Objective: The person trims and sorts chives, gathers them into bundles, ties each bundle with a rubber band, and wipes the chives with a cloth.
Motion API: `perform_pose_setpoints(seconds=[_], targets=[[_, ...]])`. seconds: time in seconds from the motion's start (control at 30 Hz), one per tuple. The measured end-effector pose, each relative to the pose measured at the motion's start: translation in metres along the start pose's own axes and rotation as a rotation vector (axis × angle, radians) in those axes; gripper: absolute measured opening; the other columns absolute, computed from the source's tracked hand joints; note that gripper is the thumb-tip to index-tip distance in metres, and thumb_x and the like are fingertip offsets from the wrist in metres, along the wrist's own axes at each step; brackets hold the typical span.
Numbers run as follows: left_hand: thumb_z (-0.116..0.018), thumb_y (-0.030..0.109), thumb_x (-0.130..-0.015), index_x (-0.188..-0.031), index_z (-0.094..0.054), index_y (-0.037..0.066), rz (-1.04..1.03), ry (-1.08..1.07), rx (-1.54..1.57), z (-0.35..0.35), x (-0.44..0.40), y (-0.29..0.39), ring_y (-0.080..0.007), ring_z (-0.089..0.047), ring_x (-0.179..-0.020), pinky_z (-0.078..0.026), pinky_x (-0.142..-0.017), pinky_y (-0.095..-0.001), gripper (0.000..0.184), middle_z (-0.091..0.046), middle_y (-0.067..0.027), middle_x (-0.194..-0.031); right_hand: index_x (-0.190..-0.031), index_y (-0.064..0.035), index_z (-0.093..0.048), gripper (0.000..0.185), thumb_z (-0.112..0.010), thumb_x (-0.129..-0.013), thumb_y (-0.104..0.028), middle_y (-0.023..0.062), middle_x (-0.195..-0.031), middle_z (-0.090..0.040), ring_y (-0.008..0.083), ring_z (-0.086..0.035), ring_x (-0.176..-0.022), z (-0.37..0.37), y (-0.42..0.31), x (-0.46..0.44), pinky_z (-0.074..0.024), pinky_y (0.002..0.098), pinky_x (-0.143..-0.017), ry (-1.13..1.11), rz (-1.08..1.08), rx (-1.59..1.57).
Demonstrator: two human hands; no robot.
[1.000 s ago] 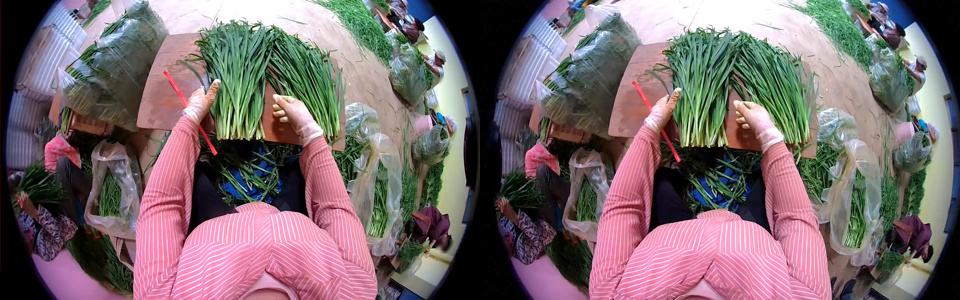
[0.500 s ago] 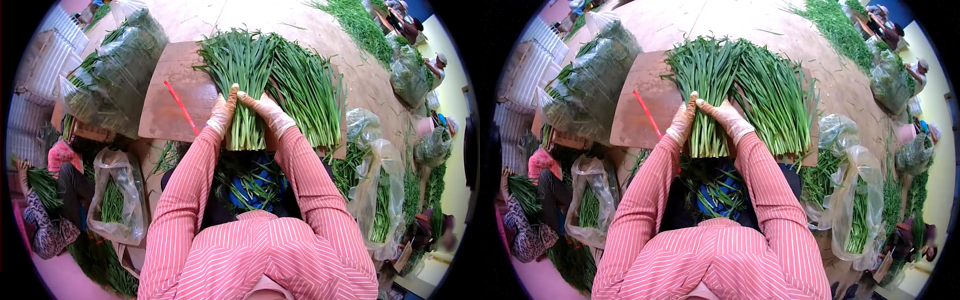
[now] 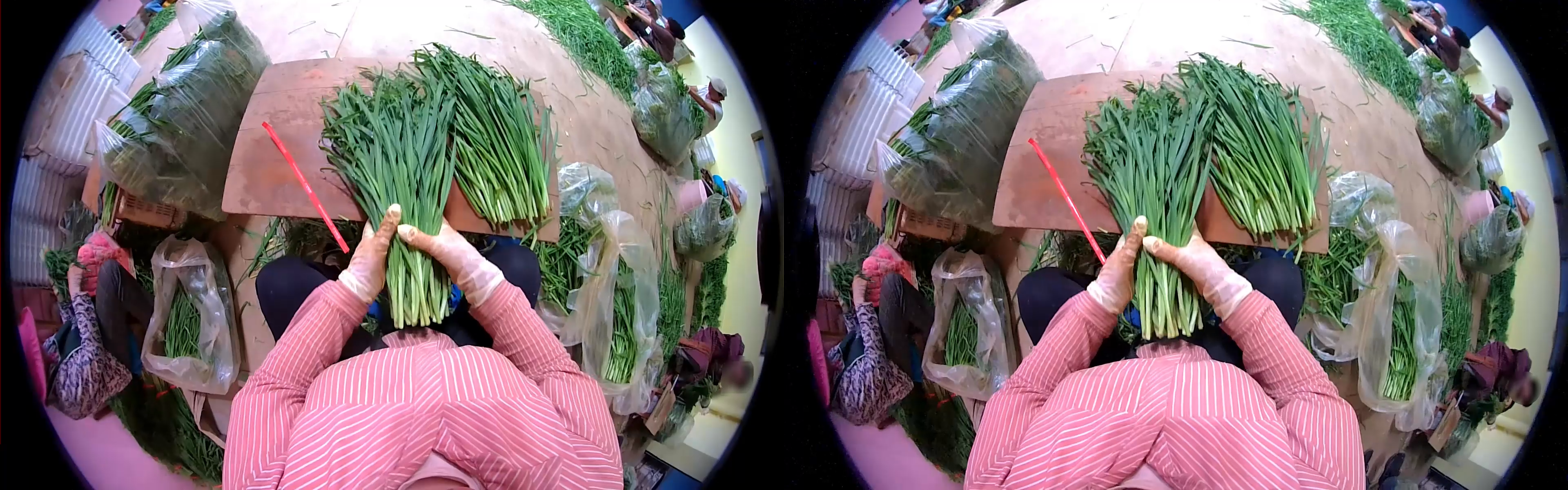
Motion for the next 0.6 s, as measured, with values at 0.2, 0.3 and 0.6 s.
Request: perform_pose_setpoints(seconds=[0.2, 0.3, 0.6], targets=[[-0.060, 0.048, -0.087, -0.130, -0.045, 0.004, 0.199, -0.016, 0.001, 0.025, 0.002, -0.046, -0.0190, -0.057, -0.105, -0.046, -0.093, -0.0335, 0.063, -0.057, -0.0083, -0.121, -0.127, -0.0042, -0.050, 0.055, -0.064, -0.087, -0.040, 0.0063, -0.117, -0.058, 0.0159, -0.054, -0.105, 0.008, 0.038, 0.025, -0.0423, 0.0302, -0.093, -0.011, -0.262, -0.133], [-0.059, 0.050, -0.087, -0.130, -0.046, 0.004, 0.292, -0.071, -0.057, 0.023, 0.004, -0.051, -0.0194, -0.056, -0.106, -0.045, -0.094, -0.0334, 0.065, -0.057, -0.0095, -0.122, -0.136, -0.0022, -0.037, 0.079, -0.072, -0.079, -0.044, 0.0103, -0.124, -0.053, 0.0195, -0.052, -0.111, 0.009, 0.049, 0.023, -0.0410, 0.0317, -0.095, -0.058, -0.349, -0.132], [-0.062, 0.060, -0.080, -0.129, -0.047, 0.003, 0.193, -0.151, -0.198, 0.012, 0.000, -0.042, -0.0203, -0.056, -0.106, -0.044, -0.093, -0.0341, 0.076, -0.057, -0.0093, -0.120, -0.135, -0.0023, -0.039, 0.080, -0.075, -0.075, -0.041, 0.0113, -0.125, -0.053, 0.0211, -0.050, -0.112, 0.010, 0.054, 0.016, -0.0393, 0.0332, -0.097, -0.065, -0.213, -0.073]])
Point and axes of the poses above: each hand's wrist, its own x-axis away from the middle knuckle, its own z-axis out of the back of the hand, y = z × x, the point moved 10 cm from there along -x, towards the middle knuckle
